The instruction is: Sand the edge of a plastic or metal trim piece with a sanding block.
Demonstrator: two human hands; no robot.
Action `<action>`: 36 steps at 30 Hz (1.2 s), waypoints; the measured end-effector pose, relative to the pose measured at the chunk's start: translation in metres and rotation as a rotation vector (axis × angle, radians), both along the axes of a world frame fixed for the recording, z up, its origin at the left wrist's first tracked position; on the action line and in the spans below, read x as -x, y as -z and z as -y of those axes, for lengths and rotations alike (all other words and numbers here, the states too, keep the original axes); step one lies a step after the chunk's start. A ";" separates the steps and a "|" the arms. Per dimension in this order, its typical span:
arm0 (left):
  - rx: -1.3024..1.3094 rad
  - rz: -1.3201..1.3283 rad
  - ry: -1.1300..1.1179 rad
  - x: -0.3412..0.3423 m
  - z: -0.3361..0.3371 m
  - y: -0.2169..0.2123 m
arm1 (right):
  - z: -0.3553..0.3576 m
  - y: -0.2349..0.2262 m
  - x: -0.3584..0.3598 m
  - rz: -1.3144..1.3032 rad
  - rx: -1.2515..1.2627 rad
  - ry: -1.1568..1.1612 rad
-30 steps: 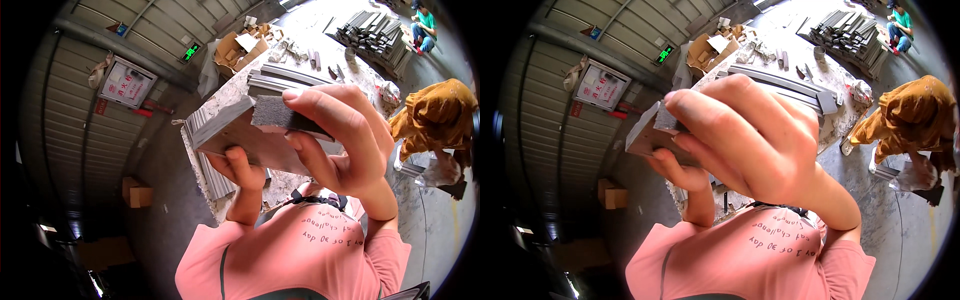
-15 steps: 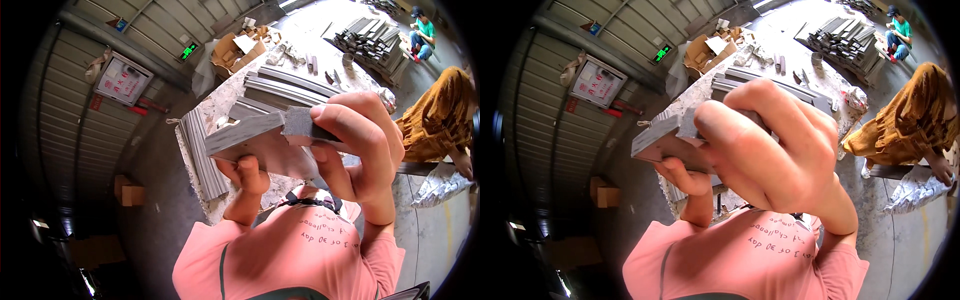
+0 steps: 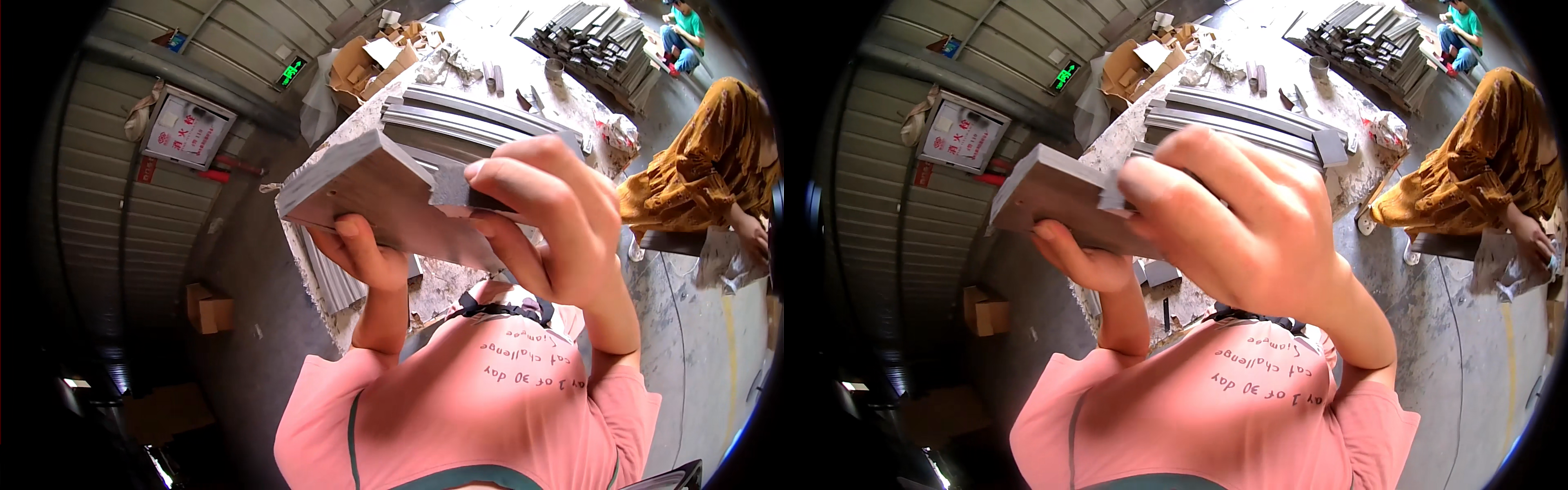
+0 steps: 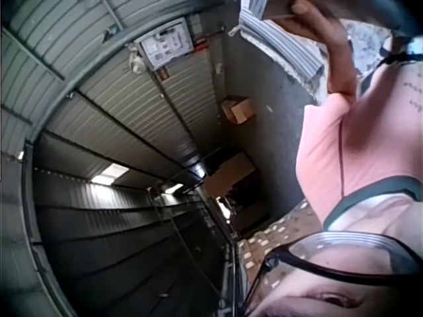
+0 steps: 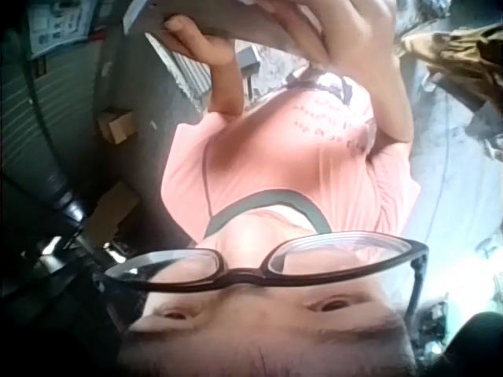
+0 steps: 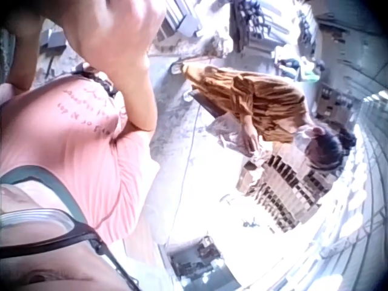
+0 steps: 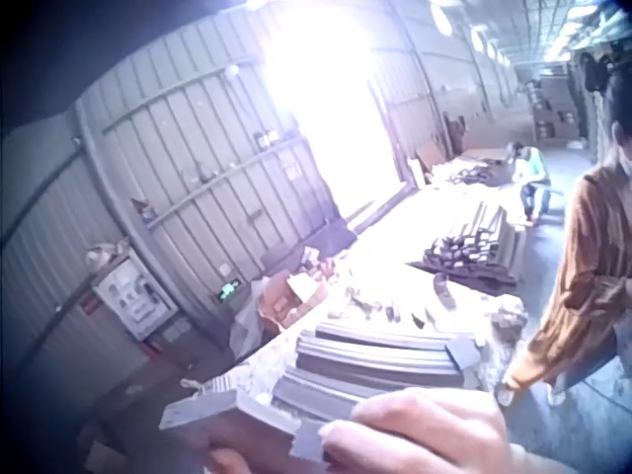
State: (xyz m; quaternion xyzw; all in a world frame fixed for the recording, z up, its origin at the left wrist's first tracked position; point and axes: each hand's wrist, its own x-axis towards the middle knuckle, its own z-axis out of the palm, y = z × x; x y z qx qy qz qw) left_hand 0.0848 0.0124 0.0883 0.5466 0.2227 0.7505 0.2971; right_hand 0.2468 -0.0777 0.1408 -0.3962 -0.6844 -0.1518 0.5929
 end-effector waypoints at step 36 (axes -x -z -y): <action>0.057 -0.032 0.054 -0.036 -0.021 -0.013 | 0.006 0.145 -0.002 -0.246 0.371 0.132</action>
